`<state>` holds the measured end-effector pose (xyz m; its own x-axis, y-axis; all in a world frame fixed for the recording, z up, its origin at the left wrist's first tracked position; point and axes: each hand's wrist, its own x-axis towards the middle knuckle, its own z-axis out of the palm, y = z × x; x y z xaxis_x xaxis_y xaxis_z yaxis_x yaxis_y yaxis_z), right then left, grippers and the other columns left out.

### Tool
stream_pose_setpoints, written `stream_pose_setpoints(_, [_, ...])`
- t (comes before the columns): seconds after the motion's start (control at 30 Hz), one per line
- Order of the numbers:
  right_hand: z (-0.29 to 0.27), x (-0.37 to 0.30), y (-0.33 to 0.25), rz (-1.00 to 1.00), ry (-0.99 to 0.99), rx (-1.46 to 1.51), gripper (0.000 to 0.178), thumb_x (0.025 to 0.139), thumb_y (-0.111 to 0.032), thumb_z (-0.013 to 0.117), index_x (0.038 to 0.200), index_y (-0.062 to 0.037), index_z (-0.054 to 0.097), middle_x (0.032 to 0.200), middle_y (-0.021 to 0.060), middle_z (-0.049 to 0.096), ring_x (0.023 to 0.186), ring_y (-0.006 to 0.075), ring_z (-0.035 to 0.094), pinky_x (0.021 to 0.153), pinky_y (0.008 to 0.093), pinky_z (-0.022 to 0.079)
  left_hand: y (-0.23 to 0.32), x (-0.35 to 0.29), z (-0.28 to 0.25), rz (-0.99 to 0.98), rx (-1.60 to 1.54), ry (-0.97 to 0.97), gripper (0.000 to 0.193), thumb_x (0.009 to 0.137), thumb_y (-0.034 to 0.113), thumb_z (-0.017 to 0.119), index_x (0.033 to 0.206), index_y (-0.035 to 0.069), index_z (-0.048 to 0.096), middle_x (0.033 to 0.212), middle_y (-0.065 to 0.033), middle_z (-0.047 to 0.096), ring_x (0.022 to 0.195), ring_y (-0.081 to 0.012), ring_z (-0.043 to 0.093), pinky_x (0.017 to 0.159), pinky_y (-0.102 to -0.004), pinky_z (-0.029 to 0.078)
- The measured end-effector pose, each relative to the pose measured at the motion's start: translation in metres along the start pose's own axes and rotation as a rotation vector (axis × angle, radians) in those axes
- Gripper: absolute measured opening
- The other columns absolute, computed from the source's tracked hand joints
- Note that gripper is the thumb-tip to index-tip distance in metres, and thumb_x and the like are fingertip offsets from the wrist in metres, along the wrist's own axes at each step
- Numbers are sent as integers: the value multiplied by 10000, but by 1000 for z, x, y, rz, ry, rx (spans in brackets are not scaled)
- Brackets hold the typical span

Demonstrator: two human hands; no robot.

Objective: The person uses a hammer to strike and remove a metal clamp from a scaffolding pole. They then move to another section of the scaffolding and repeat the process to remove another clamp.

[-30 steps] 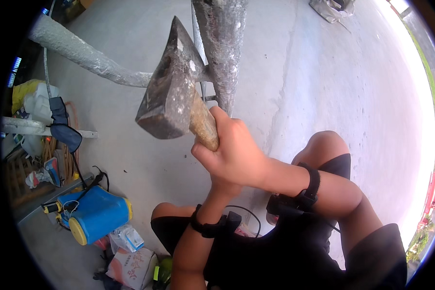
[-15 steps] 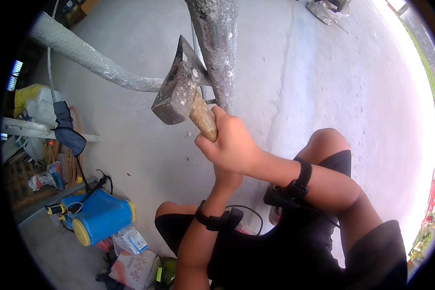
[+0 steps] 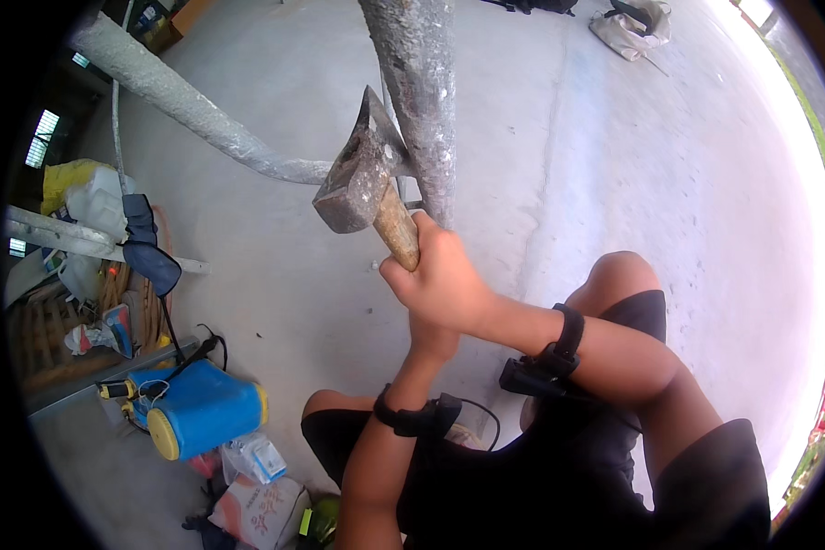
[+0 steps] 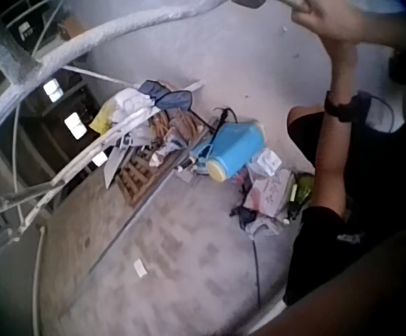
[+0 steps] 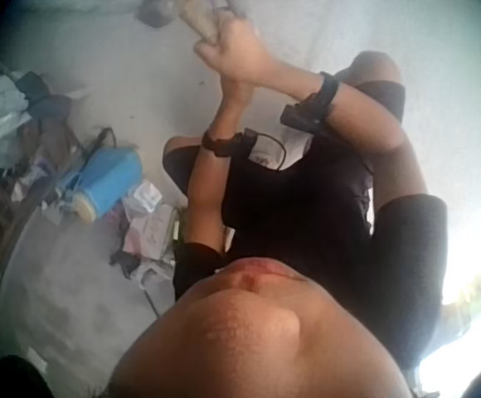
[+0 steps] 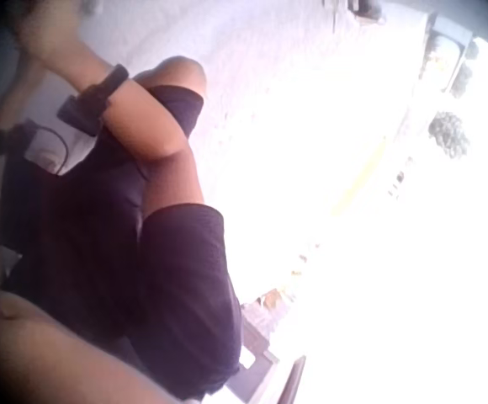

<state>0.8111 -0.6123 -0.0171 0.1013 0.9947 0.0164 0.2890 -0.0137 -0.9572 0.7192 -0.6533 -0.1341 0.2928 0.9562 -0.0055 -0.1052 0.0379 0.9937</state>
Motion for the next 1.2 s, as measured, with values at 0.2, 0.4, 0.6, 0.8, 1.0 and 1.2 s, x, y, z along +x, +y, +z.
stream_pose_setpoints(0.2, [-3,15,-7,76,39,-85,369,785,-209,626,879,122,495,704,291,608,664,436,637,638,479,514,56,22,2,-289,-286,-150,228,893,241,564,932,17,581,682,-50,599,578,-121,584,470,-278,434])
stream_pose_setpoints(0.4, [-14,17,-7,109,-5,-125,337,807,-208,600,954,89,536,695,200,593,646,290,606,638,418,498,57,22,25,-137,-184,-80,147,894,141,479,849,24,557,523,-9,490,430,-95,488,393,-244,372])
stream_pose_setpoints(0.6, [-15,4,-16,-25,-79,-206,347,811,-214,610,875,93,462,653,270,593,613,418,633,602,468,511,61,12,34,-63,-285,19,187,925,202,500,959,25,552,593,-15,533,470,-81,513,414,-256,386])
stream_pose_setpoints(0.8, [-9,0,-18,16,-88,-127,344,804,-216,622,859,76,447,634,263,583,611,442,624,597,473,509,68,6,27,-93,-288,4,220,955,201,458,1071,19,497,699,-12,533,485,-64,489,419,-242,381])
stream_pose_setpoints(1.0, [-14,-29,-12,57,-164,-172,329,806,-196,623,862,73,441,634,261,574,600,425,620,588,466,503,64,-28,36,-110,-261,-11,220,925,193,483,1047,13,509,702,-20,537,526,-81,519,444,-254,398])
stream_pose_setpoints(1.2, [-15,-40,-27,7,-117,-58,325,829,-198,629,883,69,451,654,257,578,610,415,620,583,449,498,61,-32,31,149,-92,-48,211,875,174,544,1013,16,530,707,-28,547,632,-119,577,516,-290,436])
